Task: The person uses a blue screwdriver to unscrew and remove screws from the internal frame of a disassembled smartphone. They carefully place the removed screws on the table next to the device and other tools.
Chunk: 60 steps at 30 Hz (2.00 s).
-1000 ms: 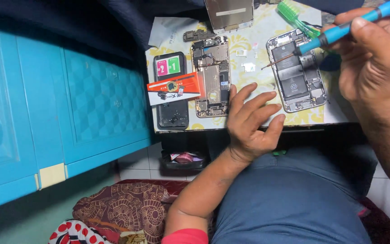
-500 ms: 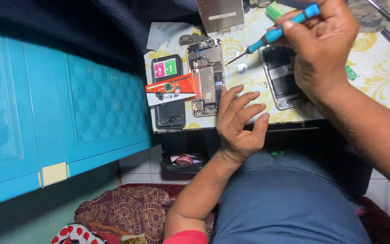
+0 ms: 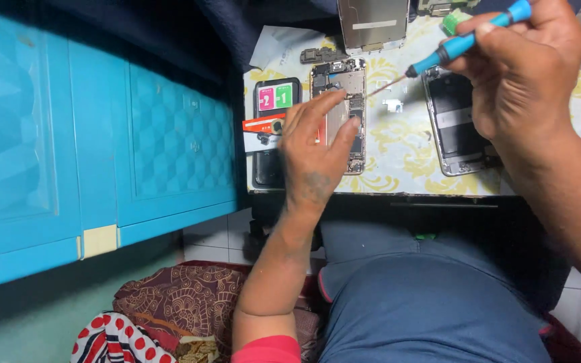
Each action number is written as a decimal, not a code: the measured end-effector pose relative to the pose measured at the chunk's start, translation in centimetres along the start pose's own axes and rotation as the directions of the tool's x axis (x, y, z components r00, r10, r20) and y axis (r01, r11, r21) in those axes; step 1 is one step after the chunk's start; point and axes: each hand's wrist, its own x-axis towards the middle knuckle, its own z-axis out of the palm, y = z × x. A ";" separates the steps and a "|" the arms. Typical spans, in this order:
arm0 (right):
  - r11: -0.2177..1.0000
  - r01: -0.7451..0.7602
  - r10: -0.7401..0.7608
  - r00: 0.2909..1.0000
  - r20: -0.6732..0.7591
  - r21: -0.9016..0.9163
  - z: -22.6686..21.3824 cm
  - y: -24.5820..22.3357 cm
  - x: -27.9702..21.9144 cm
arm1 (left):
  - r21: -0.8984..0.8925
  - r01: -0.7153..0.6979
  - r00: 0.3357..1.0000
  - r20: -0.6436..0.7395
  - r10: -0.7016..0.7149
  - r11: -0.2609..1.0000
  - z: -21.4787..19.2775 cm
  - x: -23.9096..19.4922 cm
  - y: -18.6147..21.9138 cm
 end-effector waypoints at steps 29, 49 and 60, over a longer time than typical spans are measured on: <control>0.988 -0.046 0.076 0.975 -0.208 0.146 -12.8 -1.5 -5.2 | -0.679 0.721 0.687 0.675 -0.268 0.137 8.9 -4.4 6.0; 0.997 -0.013 0.030 0.970 -0.243 0.071 -13.0 -0.6 -3.8 | -0.664 0.740 0.659 0.681 -0.321 0.111 11.1 -3.5 4.2; 0.983 0.147 -0.164 0.973 -0.164 -0.114 -14.1 -0.2 -6.3 | -0.680 0.733 0.651 0.706 -0.279 -0.012 11.2 -3.4 2.9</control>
